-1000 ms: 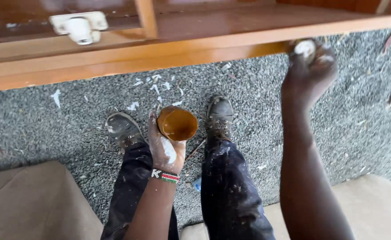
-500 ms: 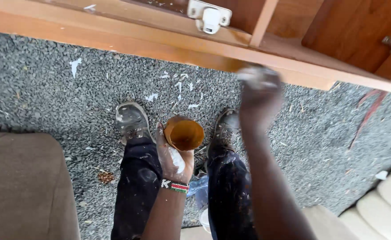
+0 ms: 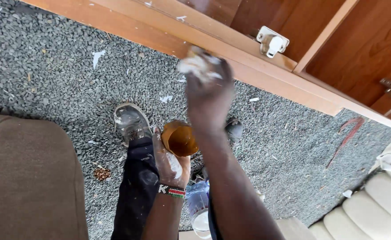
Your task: Applying a liquid wood finish to a wooden cabinet using a cloth
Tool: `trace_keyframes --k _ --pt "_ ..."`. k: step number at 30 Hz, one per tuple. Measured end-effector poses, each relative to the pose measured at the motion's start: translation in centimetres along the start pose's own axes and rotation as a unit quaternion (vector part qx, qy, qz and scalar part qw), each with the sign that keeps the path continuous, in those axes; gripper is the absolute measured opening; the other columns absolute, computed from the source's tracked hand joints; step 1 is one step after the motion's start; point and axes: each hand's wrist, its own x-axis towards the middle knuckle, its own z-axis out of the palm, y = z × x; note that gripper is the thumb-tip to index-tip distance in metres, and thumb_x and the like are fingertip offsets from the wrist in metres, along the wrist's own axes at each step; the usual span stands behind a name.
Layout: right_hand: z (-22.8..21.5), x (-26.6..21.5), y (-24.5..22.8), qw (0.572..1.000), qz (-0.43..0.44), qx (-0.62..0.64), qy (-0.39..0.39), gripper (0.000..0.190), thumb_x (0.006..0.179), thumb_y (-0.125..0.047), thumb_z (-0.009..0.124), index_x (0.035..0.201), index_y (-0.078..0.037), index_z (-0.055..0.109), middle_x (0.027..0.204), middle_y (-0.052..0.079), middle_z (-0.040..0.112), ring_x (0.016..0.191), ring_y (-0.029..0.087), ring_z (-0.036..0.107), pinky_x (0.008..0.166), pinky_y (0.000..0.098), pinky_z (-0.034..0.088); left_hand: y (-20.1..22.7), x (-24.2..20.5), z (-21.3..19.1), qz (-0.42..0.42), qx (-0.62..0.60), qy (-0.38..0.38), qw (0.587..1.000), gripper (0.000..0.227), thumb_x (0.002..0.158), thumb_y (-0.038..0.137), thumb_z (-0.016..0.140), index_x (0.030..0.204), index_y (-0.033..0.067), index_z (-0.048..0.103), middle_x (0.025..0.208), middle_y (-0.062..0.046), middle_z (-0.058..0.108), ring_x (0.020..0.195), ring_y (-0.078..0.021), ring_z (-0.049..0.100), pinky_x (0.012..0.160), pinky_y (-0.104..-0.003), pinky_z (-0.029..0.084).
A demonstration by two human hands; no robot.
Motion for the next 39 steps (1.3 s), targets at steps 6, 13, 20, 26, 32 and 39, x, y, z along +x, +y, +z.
trace_keyframes --k 6,13,20,26,32,39 --pt "-9.7 4.1 10.9 0.982 -0.072 -0.064 0.16 0.014 0.1 -0.003 0.087 0.114 -0.003 0.088 0.1 0.014 0.084 0.093 0.023 0.079 0.101 0.0393 0.061 1.9 -0.7 1.8 -0.012 -0.008 0.061 0.998 0.032 0.116 0.048 0.074 0.121 0.0175 0.082 0.113 -0.008 0.085 0.105 -0.0269 0.083 0.102 -0.048 0.072" --pt "4.6 -2.1 -4.6 0.996 0.058 0.064 -0.011 0.026 0.105 0.005 0.076 0.131 0.008 0.079 0.121 0.03 0.085 0.118 0.041 0.083 0.119 0.0572 0.058 2.4 0.9 0.2 -0.042 0.001 0.038 0.998 0.046 0.117 0.059 0.07 0.132 0.0179 0.082 0.123 -0.011 0.083 0.116 -0.0328 0.082 0.103 -0.054 0.069" --pt "-9.7 2.4 8.6 0.992 -0.074 -0.069 0.075 0.013 0.102 -0.006 0.088 0.115 -0.005 0.086 0.102 0.011 0.077 0.096 0.021 0.071 0.097 0.0377 0.061 3.0 -0.1 1.9 -0.009 -0.012 0.068 0.998 0.034 0.116 0.051 0.075 0.123 0.0179 0.081 0.111 -0.007 0.08 0.102 -0.0256 0.082 0.1 -0.046 0.072" --pt "-4.1 4.6 7.7 0.958 0.123 0.173 0.191 0.026 0.1 0.009 0.086 0.117 -0.008 0.076 0.094 0.004 0.073 0.061 0.01 0.067 0.056 0.02 0.057 3.4 0.0 2.1 0.005 -0.036 0.072 0.997 0.036 0.115 0.05 0.074 0.123 0.0153 0.08 0.114 -0.011 0.079 0.107 -0.0278 0.082 0.105 -0.05 0.07" --pt "7.1 -0.6 -2.1 0.997 0.017 0.045 0.054 0.017 0.107 -0.003 0.081 0.124 -0.002 0.081 0.105 0.014 0.078 0.085 0.019 0.072 0.087 0.0375 0.061 4.4 0.4 2.9 -0.009 -0.064 0.053 0.997 0.039 0.118 0.05 0.072 0.122 0.012 0.083 0.115 -0.015 0.081 0.111 -0.0344 0.083 0.104 -0.054 0.07" --pt "-1.6 0.5 1.5 0.988 -0.121 -0.084 0.056 0.029 0.097 -0.011 0.088 0.12 0.007 0.087 0.1 0.032 0.077 0.096 0.035 0.077 0.093 0.0491 0.06 5.1 -0.7 4.1 -0.012 -0.105 0.091 0.99 0.039 0.118 0.046 0.073 0.118 0.0089 0.084 0.114 -0.014 0.082 0.109 -0.0285 0.083 0.101 -0.05 0.071"
